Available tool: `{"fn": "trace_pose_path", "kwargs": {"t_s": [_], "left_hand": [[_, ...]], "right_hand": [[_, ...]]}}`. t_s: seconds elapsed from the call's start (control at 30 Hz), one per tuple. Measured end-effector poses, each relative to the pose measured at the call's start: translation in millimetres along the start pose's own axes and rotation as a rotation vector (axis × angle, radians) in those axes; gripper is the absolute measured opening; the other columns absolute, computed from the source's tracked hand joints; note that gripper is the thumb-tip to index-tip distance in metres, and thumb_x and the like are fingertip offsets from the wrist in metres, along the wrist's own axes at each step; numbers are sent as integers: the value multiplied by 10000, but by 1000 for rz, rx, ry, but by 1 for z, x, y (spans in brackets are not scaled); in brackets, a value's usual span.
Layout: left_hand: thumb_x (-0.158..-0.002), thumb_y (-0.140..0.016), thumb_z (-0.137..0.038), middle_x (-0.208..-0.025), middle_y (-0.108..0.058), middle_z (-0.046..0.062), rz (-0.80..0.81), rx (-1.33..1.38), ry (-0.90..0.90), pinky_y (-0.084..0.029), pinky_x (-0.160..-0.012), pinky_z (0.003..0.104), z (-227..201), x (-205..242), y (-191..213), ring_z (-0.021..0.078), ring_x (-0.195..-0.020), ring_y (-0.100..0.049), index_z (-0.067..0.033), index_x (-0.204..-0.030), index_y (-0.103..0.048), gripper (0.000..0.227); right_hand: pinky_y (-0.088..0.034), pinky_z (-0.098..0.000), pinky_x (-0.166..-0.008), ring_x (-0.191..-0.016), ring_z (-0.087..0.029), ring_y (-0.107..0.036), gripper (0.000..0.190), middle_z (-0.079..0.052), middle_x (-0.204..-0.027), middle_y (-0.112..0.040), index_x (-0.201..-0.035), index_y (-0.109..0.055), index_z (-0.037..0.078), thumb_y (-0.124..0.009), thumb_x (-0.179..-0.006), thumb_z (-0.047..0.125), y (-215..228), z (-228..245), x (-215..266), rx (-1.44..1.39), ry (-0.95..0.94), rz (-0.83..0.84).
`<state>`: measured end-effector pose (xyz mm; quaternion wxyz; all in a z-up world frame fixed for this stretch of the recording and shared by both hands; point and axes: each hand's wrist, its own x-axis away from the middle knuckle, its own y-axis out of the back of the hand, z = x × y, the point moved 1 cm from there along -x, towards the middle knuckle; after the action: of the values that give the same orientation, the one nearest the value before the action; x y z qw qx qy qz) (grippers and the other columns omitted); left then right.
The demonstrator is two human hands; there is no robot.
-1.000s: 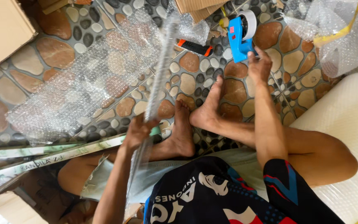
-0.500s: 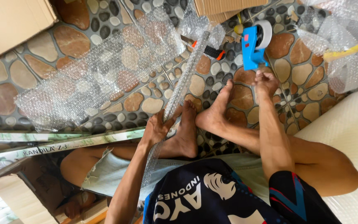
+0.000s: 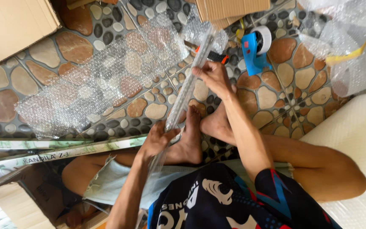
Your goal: The person sits on the floor and wraps long, thin items in bubble wrap. They use a utility knife to cut the bubble wrap and a tape dispenser to secure the wrapping. The person handles multiple items one by one, wrapping them individually.
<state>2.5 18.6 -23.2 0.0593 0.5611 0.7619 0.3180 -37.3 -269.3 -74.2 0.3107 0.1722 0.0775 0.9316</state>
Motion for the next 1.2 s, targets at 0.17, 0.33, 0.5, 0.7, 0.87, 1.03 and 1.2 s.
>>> {"fn": "trace_pose_path", "kwargs": {"t_s": [0.17,0.33,0.5,0.7,0.87,1.03,1.2], "left_hand": [[-882,-795,-73,-563,-552,87,134,1335,560,-517,-387,310,23,22,-30,176,-424,-573,61,-940,-710,168],[-924,-754,-97,-480,-480,125,160,1321,505,-451,-339,327,37,2,-40,218,-343,-545,56,-932,-699,163],[-959,-723,-155,-479,-504,102,36,1074,355,-465,-366,308,24,-25,-6,162,-376,-560,47,-978,-737,204],[-916,-732,-210,-543,-573,112,-8,839,444,-505,-446,328,-28,-37,40,195,-431,-596,-28,-870,-708,190],[-863,-639,-113,-540,-570,124,-30,819,439,-522,-460,319,-6,-35,24,207,-435,-606,-13,-835,-693,117],[-878,-693,-164,-598,-568,135,-38,875,496,-520,-447,301,6,-37,11,194,-509,-601,0,-852,-691,167],[-888,-689,-162,-657,-599,153,-47,900,494,-540,-468,304,-4,-38,20,199,-589,-615,22,-885,-692,183]], "right_hand": [[-516,-274,-453,-453,-144,-608,555,-89,-579,-624,-999,-592,48,-601,-1053,600,-15,7,24,38,24,-14],[-551,-502,-819,-972,-301,-740,366,-18,-982,-783,-1159,-640,253,-667,-955,555,48,-22,17,569,49,-448],[-342,-638,-1150,-1407,-505,-422,399,-290,-1371,-663,-1379,-688,104,-750,-1059,334,168,-58,18,762,-29,-827],[-624,-362,-777,-913,-292,-756,261,-74,-1050,-772,-1203,-814,281,-863,-951,327,211,-92,3,612,-77,-527],[-691,-252,-673,-782,-171,-793,130,-91,-817,-753,-1141,-788,210,-794,-1023,266,205,-92,2,209,-209,-553],[-624,-592,-941,-1095,-359,-753,156,-88,-1102,-645,-1055,-666,106,-711,-975,232,199,-102,33,-196,-151,-577],[-653,-249,-623,-716,-171,-771,206,-90,-940,-733,-1009,-623,123,-793,-984,236,188,-111,41,-122,-204,-649]]}}
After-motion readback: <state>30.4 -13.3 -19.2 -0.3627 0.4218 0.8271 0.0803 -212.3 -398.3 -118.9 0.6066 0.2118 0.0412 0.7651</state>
